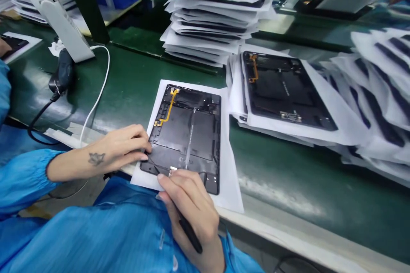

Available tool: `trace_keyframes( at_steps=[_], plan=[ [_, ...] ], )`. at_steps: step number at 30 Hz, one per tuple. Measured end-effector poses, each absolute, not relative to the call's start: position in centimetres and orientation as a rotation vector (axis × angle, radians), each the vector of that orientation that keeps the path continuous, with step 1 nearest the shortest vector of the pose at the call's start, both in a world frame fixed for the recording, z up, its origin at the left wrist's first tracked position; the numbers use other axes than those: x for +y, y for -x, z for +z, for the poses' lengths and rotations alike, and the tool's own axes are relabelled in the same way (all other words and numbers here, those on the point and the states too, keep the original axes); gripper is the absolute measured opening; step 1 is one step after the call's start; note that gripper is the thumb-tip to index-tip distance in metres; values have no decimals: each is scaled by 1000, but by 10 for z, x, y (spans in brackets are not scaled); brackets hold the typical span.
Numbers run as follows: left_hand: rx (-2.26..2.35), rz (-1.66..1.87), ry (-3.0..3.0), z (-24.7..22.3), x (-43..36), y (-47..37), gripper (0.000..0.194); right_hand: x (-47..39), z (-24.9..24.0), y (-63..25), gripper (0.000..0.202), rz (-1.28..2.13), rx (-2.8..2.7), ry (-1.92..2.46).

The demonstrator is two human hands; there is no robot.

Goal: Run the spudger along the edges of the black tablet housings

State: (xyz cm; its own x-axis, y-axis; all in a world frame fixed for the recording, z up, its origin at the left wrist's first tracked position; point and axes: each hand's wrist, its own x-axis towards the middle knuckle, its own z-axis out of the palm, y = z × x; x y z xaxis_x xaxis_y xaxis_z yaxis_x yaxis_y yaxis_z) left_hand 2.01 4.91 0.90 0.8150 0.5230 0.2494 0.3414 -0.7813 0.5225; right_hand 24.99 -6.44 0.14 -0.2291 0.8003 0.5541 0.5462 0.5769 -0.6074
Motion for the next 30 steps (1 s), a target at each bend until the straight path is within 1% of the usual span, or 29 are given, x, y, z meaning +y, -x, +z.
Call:
trace_keyframes(
  at_steps=[3,7,9,12,15,17,20,23,26,30],
  plan=[
    [644,506,-2497,10,50,-23,21,-62,3,-247,22,312,-1887,1080],
    [714,529,-2349,18,37,-28,19,-54,6,-236,34,259,-1983,1108],
    [752,541,-2230,23,30,-30,15,-48,6,-229,33,191,-2059,1213],
    [811,541,-2015,26,24,-33,2,-39,5,-221,23,152,-2074,1271],
    [834,545,-1886,26,24,-33,16,-33,3,-217,22,209,-2035,1227],
    [882,627,-1951,23,23,-30,20,-31,1,-217,22,264,-1997,1221],
    [902,802,-2152,17,20,-26,13,-29,0,-219,20,363,-1956,1219],
    [839,913,-2224,13,16,-26,13,-28,1,-220,21,410,-1935,1200],
    [809,945,-2218,12,16,-30,12,-28,2,-219,23,409,-1928,1176],
    [815,894,-2201,12,18,-32,9,-29,2,-219,22,372,-1949,1178]
  ],
)
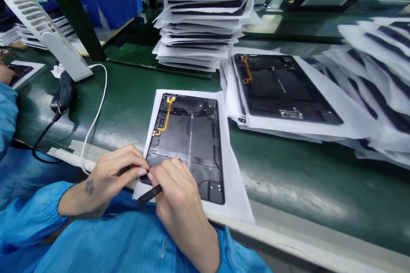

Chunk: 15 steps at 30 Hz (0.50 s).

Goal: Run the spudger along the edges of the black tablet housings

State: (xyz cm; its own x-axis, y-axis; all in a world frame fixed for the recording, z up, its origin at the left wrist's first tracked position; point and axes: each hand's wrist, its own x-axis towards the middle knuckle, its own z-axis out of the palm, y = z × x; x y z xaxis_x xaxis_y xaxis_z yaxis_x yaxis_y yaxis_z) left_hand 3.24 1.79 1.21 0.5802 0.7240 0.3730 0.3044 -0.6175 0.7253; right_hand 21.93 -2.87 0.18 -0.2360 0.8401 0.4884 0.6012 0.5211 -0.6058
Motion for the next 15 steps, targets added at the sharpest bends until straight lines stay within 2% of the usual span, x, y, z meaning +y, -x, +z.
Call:
trace_keyframes(
  at_steps=[3,9,15],
  plan=[
    [845,874,-2286,10,17,-28,10,-31,0,-222,14,233,-1988,1185],
    [790,715,-2678,16,13,-18,18,-37,-6,-232,33,134,-2165,1114],
    [756,660,-2865,29,10,-20,31,-40,-13,-233,29,38,-2314,1079]
  ],
)
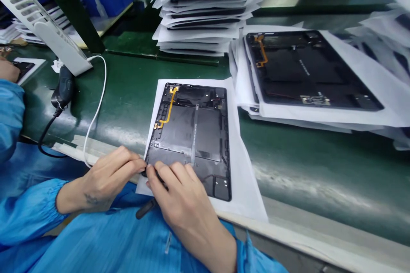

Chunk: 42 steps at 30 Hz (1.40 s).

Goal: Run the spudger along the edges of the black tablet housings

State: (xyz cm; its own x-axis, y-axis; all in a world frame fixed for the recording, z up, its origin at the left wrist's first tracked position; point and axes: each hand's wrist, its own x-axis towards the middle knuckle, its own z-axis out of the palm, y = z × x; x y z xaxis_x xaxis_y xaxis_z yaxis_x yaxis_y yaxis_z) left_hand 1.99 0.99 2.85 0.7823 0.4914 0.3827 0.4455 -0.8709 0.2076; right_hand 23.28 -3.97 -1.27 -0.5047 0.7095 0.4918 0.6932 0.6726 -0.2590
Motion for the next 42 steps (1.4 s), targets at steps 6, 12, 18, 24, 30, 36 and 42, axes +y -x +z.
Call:
trace_keyframes(
  at_steps=[6,12,18,24,30,36,42],
  plan=[
    [817,784,-2848,19,9,-11,17,-42,-14,-231,30,-96,-2375,1086],
    [713,856,-2921,11,8,-2,30,-41,-13,-234,34,-62,-2429,1069],
    [597,753,-3092,16,5,-5,36,-37,-7,-231,28,-31,-2346,1043],
    [612,602,-3376,25,-1,-13,22,-34,18,-252,58,388,-2276,1159],
    [715,755,-2934,14,21,-13,24,-24,29,-267,75,495,-2492,1171],
    [630,570,-2680,2,37,-17,54,-27,38,-268,47,565,-2455,1137],
    [656,553,-2626,-4,31,-21,57,-34,33,-264,42,417,-2484,1179]
  ],
)
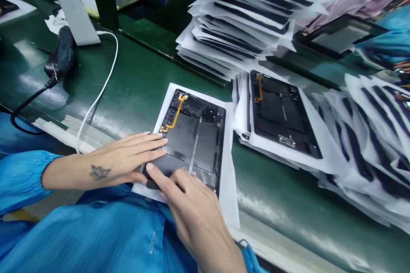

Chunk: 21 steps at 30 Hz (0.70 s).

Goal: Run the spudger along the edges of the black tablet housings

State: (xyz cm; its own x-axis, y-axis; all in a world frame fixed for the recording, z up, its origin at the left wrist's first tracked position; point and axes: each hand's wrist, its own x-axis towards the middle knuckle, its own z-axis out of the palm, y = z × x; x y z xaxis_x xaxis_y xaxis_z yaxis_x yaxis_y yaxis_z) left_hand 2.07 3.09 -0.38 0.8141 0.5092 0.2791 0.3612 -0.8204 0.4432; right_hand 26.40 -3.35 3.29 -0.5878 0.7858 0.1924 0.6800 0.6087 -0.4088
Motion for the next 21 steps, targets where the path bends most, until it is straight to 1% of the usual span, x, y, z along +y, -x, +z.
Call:
trace_keyframes(
  at_steps=[4,8,16,21],
  plan=[
    [650,567,-2558,-5,31,-19,61,-37,23,-260,50,246,-2351,1214],
    [607,581,-2502,-3,35,-15,60,-39,17,-253,55,194,-2328,1170],
    [599,570,-2576,9,35,-10,46,-36,8,-243,37,17,-2352,1201],
    [578,597,-2565,6,35,-11,42,-34,11,-241,33,-23,-2373,1229]
  ],
)
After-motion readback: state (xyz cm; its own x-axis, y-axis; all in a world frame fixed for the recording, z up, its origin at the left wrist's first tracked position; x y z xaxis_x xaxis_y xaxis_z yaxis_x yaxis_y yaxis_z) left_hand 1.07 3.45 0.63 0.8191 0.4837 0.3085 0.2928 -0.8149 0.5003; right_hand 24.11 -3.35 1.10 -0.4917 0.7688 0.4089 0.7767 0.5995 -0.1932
